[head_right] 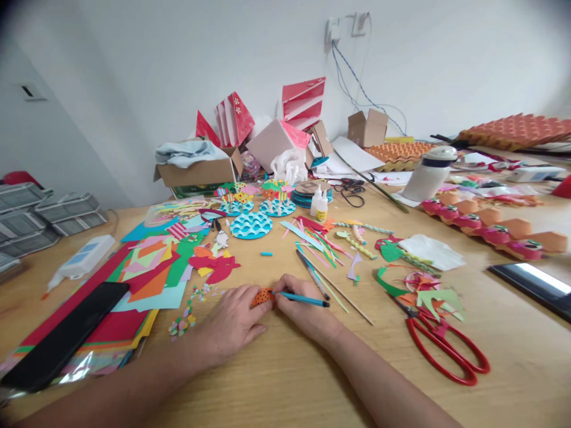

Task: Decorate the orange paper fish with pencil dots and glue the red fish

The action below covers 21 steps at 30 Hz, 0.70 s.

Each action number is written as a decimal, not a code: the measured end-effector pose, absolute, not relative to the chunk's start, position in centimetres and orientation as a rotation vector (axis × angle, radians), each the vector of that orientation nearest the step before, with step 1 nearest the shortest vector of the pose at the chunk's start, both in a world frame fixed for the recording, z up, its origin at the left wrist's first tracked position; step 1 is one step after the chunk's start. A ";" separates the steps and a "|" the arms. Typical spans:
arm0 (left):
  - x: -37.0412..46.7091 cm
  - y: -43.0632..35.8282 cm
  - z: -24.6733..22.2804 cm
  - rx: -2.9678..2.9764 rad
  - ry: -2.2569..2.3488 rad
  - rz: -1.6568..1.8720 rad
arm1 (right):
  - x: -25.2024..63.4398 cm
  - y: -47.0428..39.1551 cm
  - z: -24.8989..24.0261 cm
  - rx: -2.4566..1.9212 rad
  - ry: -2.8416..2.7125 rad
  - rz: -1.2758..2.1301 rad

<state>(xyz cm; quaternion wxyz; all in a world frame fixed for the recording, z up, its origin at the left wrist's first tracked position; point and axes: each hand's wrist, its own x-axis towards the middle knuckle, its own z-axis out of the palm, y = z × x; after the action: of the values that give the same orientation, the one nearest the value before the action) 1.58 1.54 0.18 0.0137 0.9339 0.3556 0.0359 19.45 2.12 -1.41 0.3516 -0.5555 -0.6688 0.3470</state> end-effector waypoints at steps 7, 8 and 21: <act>1.6 1.6 0.0 2.922 1.113 0.116 | 19.5 2.1 -0.8 -1.393 -1.647 0.983; 1.5 1.6 0.0 2.926 1.114 0.117 | 19.5 2.0 -0.7 -1.389 -1.629 0.991; 1.5 1.5 0.0 2.921 1.111 0.111 | 19.6 1.9 -0.8 -1.423 -1.654 0.968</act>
<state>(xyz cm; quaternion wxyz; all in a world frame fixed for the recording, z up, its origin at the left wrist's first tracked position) 1.52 1.53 -0.01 0.0071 0.9341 0.3553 0.0356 19.58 1.86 -0.75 0.3686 -0.5541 -0.6441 0.3771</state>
